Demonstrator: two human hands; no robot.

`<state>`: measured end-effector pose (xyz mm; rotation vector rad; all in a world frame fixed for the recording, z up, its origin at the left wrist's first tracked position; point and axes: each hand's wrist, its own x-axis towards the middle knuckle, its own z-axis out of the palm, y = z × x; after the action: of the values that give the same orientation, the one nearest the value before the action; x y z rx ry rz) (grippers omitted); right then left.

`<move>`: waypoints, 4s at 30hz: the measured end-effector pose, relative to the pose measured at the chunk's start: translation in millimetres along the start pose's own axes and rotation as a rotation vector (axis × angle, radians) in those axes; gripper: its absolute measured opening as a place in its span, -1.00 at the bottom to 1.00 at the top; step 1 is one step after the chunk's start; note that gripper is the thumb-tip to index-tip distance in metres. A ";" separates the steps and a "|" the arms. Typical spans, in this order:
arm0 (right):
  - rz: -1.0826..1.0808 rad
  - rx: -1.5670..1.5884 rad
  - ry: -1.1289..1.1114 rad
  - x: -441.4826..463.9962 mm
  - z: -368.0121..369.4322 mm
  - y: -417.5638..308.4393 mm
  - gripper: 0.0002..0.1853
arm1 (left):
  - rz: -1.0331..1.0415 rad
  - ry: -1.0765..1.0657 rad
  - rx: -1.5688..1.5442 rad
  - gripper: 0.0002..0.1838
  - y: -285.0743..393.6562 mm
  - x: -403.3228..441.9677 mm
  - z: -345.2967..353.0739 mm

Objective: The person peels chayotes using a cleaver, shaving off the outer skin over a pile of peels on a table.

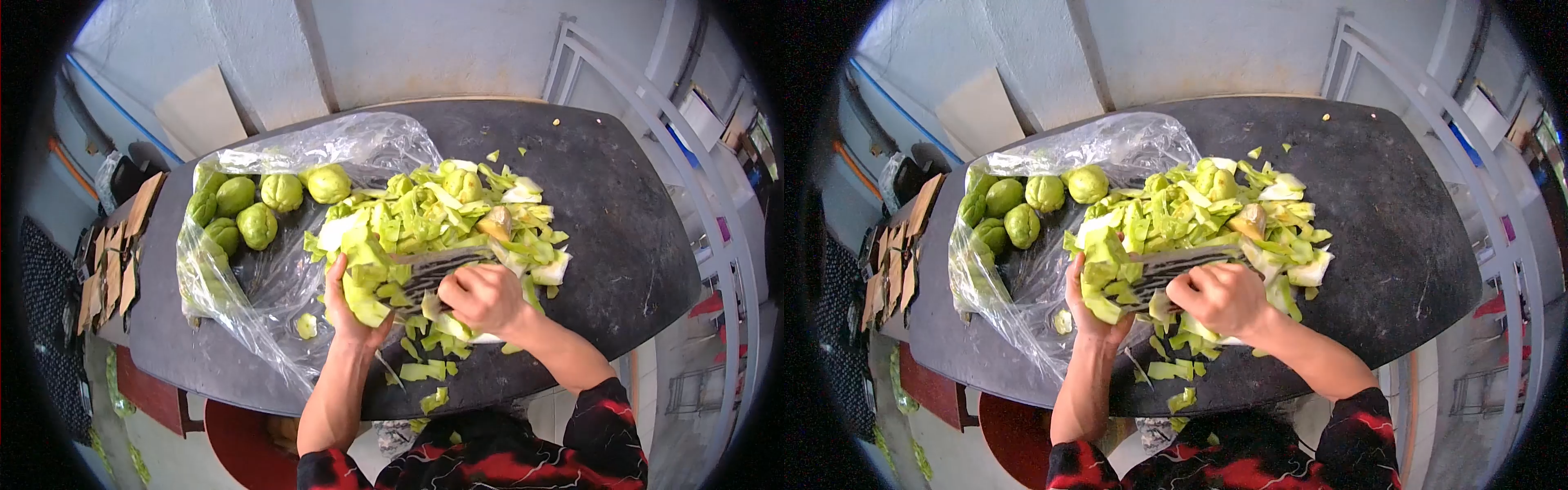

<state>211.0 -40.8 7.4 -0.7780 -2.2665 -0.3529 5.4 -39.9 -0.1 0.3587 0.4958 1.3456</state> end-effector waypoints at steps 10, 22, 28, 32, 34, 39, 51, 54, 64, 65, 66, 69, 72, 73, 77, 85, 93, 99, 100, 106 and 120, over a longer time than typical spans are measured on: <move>0.148 -0.051 -0.052 -3.0 2.5 12.3 -0.84 | -0.122 -0.190 0.033 -0.29 -4.1 -5.7 -1.4; 0.241 -0.085 -0.089 1.4 -2.2 18.1 -0.92 | -0.180 -0.269 0.036 -0.28 -8.8 -4.4 -6.8; 0.022 0.093 -0.028 6.2 -21.9 -14.1 -0.89 | -0.124 -0.183 0.020 -0.22 -8.1 -1.6 -13.4; 0.224 -0.092 -0.217 -4.3 6.3 8.5 -0.95 | -0.200 -0.206 0.041 -0.29 -6.3 -5.2 -8.8; 0.227 -0.090 -0.141 -2.3 4.8 19.7 -0.91 | -0.208 -0.287 0.010 -0.34 -8.3 -0.8 -6.8; 0.249 0.002 -0.061 -0.3 -6.4 10.2 -0.84 | -0.099 -0.048 -0.114 -0.39 -2.6 -5.0 3.1; -0.115 0.017 0.079 3.3 -9.8 -30.3 -0.82 | -0.141 -0.076 -0.268 -0.36 -3.2 -0.5 0.5; -0.116 0.013 0.071 4.3 -11.6 -31.1 -0.81 | -0.090 -0.089 -0.143 -0.35 -6.6 -3.6 -1.4; 0.063 0.007 0.012 1.1 -6.2 -0.9 -0.87 | 0.033 0.056 -0.071 -0.30 -6.6 -7.3 -0.9; 0.039 0.022 0.026 2.3 -7.9 -3.1 -0.87 | 0.040 0.014 -0.037 -0.29 -7.0 -6.2 -2.3; 0.021 0.044 0.037 1.3 -9.7 -10.0 -0.88 | 0.042 -0.019 0.000 -0.29 -7.1 -6.9 -5.7; -0.050 0.083 0.045 2.5 -20.4 -25.7 -0.89 | -0.045 -0.103 -0.028 -0.30 -2.8 1.1 -17.9; -0.023 0.046 0.030 3.0 -14.7 -23.1 -0.90 | -0.026 -0.050 -0.011 -0.31 -6.2 -7.0 -4.8; 0.004 0.025 0.029 4.0 -10.1 -16.3 -0.89 | 0.004 0.013 -0.002 -0.31 -8.1 -9.5 -1.4; 0.109 -0.032 0.000 1.2 1.1 3.6 -0.83 | 0.046 -0.022 -0.008 -0.31 -11.6 -7.9 -3.7; 0.161 -0.008 -0.085 -3.2 1.9 0.1 -0.87 | -0.029 -0.088 -0.067 -0.31 -14.3 -13.0 -19.1; 0.091 0.051 0.001 2.2 -11.7 -7.7 -0.87 | 0.006 0.062 -0.129 -0.35 -5.5 -3.4 2.4; -0.123 -0.003 0.080 -0.9 -9.4 -23.5 -0.87 | -0.044 -0.145 -0.226 -0.31 -4.9 -3.3 -1.5; -0.130 -0.012 0.091 -1.7 -7.8 -24.3 -0.87 | -0.047 -0.142 -0.227 -0.31 -6.4 -4.4 -2.5; -0.135 0.034 0.104 0.7 -11.8 -28.9 -0.80 | -0.011 -0.110 -0.100 -0.31 -10.5 -6.8 -3.2; 0.043 0.087 0.066 -6.3 -2.9 -7.3 -0.86 | 0.069 -0.046 0.042 -0.31 -2.7 -3.3 -11.5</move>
<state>211.6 -50.6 4.9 -0.7586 -2.1847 -0.2546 1.0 -44.1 -10.7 0.4442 0.4777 1.3925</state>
